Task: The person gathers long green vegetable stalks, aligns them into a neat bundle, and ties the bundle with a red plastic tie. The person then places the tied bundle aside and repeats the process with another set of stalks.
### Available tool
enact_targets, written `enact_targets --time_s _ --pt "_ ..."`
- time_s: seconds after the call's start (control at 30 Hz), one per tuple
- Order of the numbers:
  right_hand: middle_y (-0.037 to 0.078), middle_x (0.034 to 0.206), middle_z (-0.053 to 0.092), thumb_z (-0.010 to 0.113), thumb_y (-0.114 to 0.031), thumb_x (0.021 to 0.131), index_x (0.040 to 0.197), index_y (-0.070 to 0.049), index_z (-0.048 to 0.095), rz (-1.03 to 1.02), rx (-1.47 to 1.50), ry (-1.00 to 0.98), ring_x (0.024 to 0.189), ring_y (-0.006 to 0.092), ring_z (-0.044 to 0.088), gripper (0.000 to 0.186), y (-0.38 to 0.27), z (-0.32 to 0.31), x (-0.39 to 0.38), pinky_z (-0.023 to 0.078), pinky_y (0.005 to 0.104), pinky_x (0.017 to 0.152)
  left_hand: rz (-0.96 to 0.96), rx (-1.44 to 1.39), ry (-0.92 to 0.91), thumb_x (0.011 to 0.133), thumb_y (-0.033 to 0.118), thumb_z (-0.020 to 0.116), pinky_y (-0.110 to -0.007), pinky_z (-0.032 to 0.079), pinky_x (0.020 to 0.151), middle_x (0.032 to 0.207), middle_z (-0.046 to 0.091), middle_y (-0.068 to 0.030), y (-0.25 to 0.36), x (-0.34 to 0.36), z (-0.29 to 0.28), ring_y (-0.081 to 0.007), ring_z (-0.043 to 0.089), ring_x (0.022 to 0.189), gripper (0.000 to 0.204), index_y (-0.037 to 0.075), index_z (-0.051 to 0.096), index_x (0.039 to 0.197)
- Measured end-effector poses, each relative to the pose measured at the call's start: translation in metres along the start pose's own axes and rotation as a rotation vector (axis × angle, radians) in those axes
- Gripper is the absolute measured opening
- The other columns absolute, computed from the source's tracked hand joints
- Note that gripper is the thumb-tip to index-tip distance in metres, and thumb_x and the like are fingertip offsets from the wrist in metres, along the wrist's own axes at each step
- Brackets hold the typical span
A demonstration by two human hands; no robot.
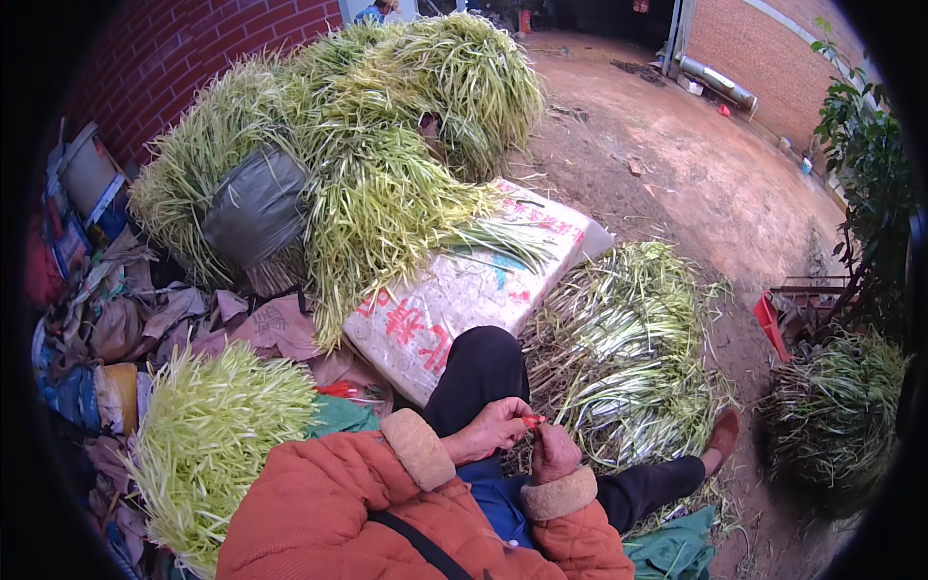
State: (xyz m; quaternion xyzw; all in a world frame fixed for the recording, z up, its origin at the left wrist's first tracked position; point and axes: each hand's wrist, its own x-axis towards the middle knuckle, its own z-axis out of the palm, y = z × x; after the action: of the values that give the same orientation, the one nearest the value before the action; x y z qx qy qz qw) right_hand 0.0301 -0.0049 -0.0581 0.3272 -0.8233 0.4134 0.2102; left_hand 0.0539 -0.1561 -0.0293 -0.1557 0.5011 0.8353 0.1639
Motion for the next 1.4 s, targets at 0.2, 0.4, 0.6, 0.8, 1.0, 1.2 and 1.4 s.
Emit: enact_targets --time_s 0.2,0.4,0.6,0.8,1.0,1.2,1.4 --pt "0.006 0.07 0.048 0.059 -0.008 0.075 0.086 -0.008 0.055 -0.106 -0.124 -0.111 0.059 0.0234 0.05 0.012 -0.007 -0.014 0.011 0.04 0.0354 0.052 0.061 0.113 0.189 0.092 0.01 0.059 -0.018 0.028 0.039 0.067 0.052 0.0014 -0.003 0.006 0.008 -0.003 0.043 0.051 0.009 0.008 0.05 0.09" --pt "0.007 0.069 0.048 0.061 -0.004 0.071 0.087 -0.009 0.055 0.018 -0.005 -0.048 0.059 0.0246 0.052 0.018 -0.006 -0.011 0.003 0.041 0.0359 0.053 0.273 0.588 0.25 0.085 0.002 0.063 -0.02 0.041 0.048 0.07 0.057 0.0003 -0.006 0.009 0.005 -0.0006 0.049 0.058 0.01 0.002 0.053 0.084" --pt "0.007 0.105 0.056 0.065 -0.007 0.068 0.087 -0.013 0.061 -0.162 -0.179 -0.029 0.066 0.0216 0.055 0.021 0.0 -0.015 0.004 0.045 0.033 0.053 0.23 0.681 0.212 0.082 0.003 0.066 -0.023 0.038 0.048 0.063 0.051 0.0005 -0.006 0.01 0.002 -0.0013 0.043 0.058 0.014 0.001 0.053 0.079" --pt "0.011 0.092 0.057 0.062 0.006 0.069 0.088 -0.006 0.06 0.131 0.266 -0.113 0.077 0.0268 0.062 0.022 0.001 -0.006 0.0 0.051 0.0336 0.063 0.215 0.726 0.089 0.087 -0.001 0.056 -0.02 0.034 0.048 0.068 0.047 0.0035 -0.007 0.007 -0.002 -0.0012 0.043 0.06 0.008 0.003 0.049 0.086" --pt "0.012 0.087 0.056 0.061 0.01 0.072 0.087 -0.002 0.059 0.214 0.405 -0.106 0.08 0.0261 0.058 0.019 0.001 -0.009 -0.004 0.047 0.0312 0.071 -0.059 0.479 -0.039 0.092 0.007 0.054 -0.018 0.037 0.045 0.076 0.053 0.0 0.001 0.0 -0.001 -0.0048 0.049 0.058 0.008 0.003 0.051 0.098" --pt "0.012 0.085 0.055 0.062 0.01 0.073 0.086 -0.001 0.057 0.211 0.448 0.023 0.078 0.0249 0.057 0.018 -0.001 -0.012 0.003 0.047 0.0302 0.069 -0.079 0.224 -0.063 0.092 0.008 0.057 -0.017 0.044 0.048 0.079 0.055 0.0004 0.007 -0.007 0.004 -0.0052 0.053 0.062 0.012 0.002 0.055 0.101" --pt "0.01 0.103 0.054 0.065 0.006 0.066 0.09 -0.006 0.061 0.134 0.184 0.069 0.071 0.0239 0.058 0.027 0.001 -0.006 -0.006 0.048 0.0319 0.058 0.025 0.087 0.096 0.09 0.006 0.059 -0.017 0.036 0.039 0.071 0.057 -0.0012 -0.002 0.001 0.006 -0.0031 0.049 0.053 0.008 0.0 0.057 0.096"
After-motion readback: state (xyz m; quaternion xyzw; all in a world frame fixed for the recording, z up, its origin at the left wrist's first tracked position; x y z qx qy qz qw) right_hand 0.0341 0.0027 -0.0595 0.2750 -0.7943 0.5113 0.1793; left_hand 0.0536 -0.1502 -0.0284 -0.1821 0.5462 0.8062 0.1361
